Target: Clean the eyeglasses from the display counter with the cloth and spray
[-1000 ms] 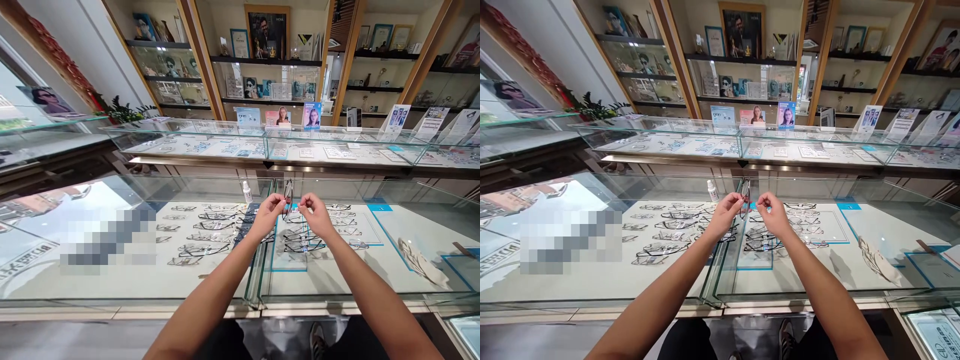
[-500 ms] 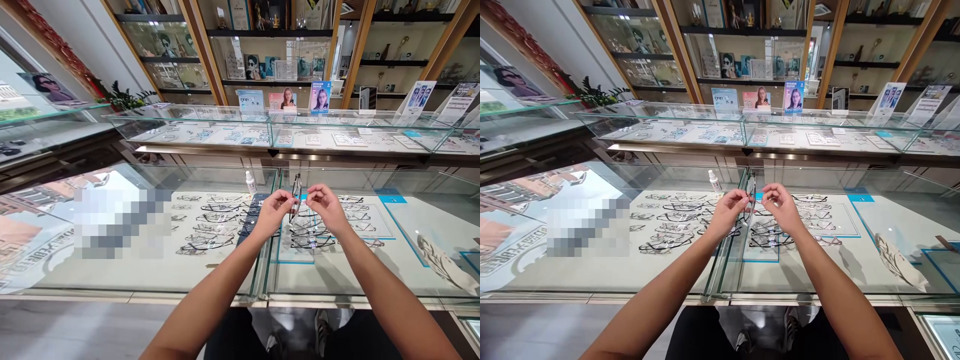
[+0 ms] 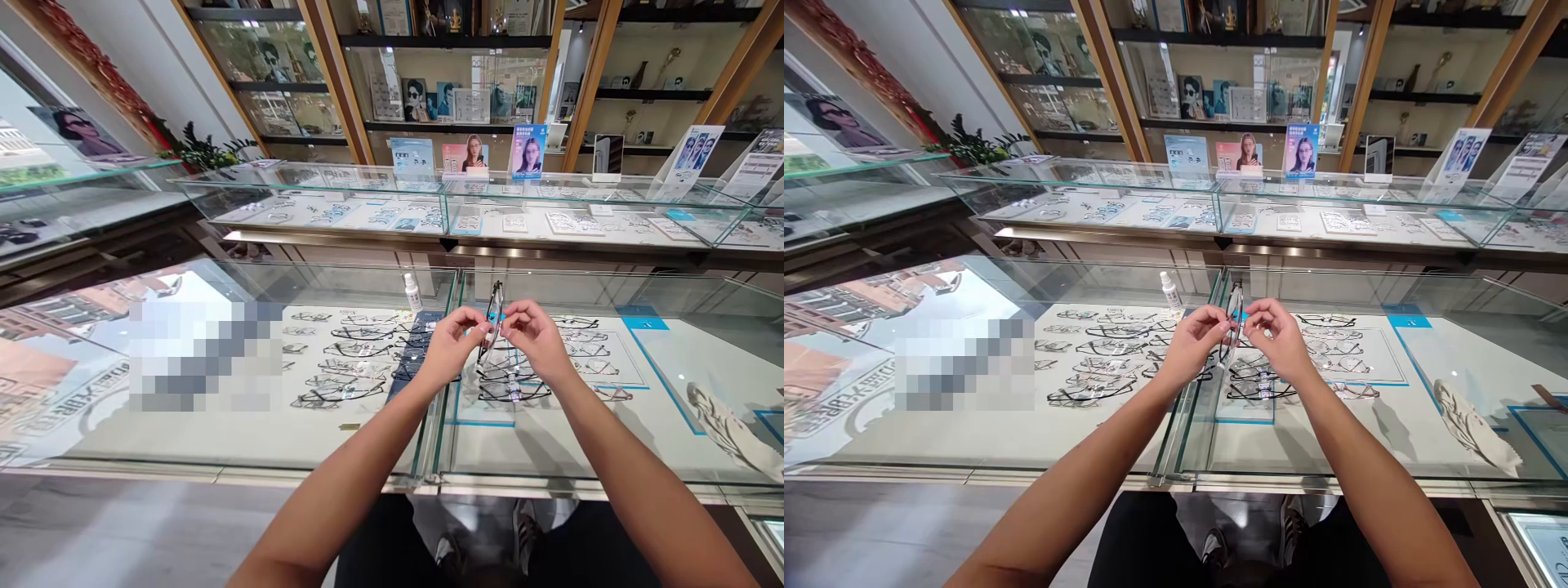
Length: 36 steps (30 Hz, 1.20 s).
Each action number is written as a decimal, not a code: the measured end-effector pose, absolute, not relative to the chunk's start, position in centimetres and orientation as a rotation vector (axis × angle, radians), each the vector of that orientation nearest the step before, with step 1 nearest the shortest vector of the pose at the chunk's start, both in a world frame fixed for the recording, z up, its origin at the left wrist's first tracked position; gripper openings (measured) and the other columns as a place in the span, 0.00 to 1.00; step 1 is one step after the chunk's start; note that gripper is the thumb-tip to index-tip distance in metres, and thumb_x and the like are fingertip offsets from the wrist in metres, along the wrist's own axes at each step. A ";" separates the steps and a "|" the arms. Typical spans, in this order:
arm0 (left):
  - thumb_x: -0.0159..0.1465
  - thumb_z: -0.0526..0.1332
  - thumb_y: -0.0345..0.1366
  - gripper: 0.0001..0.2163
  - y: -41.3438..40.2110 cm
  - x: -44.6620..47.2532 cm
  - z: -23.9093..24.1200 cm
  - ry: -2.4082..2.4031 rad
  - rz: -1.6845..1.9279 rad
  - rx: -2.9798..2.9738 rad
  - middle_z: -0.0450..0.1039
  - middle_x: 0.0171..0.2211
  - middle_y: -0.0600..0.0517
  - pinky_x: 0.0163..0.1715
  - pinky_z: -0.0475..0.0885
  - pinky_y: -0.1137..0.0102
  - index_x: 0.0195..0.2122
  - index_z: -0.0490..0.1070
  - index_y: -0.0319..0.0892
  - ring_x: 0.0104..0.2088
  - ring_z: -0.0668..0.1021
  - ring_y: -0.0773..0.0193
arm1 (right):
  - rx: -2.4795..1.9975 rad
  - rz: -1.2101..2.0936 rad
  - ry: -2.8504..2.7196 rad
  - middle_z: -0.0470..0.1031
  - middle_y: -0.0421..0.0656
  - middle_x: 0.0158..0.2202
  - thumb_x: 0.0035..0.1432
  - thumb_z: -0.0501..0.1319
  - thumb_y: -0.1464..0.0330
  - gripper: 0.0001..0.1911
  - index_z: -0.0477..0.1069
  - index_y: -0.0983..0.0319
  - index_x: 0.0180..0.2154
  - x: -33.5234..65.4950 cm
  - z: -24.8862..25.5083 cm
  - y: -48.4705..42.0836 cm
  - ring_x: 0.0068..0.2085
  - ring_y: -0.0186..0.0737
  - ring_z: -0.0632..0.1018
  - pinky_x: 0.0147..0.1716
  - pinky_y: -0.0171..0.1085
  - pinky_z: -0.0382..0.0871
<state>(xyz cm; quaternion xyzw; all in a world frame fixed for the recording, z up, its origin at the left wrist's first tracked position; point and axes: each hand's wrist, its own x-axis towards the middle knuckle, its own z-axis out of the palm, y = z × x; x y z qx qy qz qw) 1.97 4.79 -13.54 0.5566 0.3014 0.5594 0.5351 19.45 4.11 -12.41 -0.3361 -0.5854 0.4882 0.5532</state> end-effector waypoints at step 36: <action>0.53 0.76 0.55 0.23 5.4 1.8 -13.9 0.744 1.278 1.310 0.71 0.33 0.51 0.34 0.81 0.69 0.32 0.73 0.39 0.35 0.75 0.65 | -0.886 1.021 -1.376 0.76 0.36 0.28 0.48 0.69 0.68 0.12 0.69 0.57 0.34 19.3 -12.5 4.2 0.32 0.38 0.75 0.38 0.40 0.67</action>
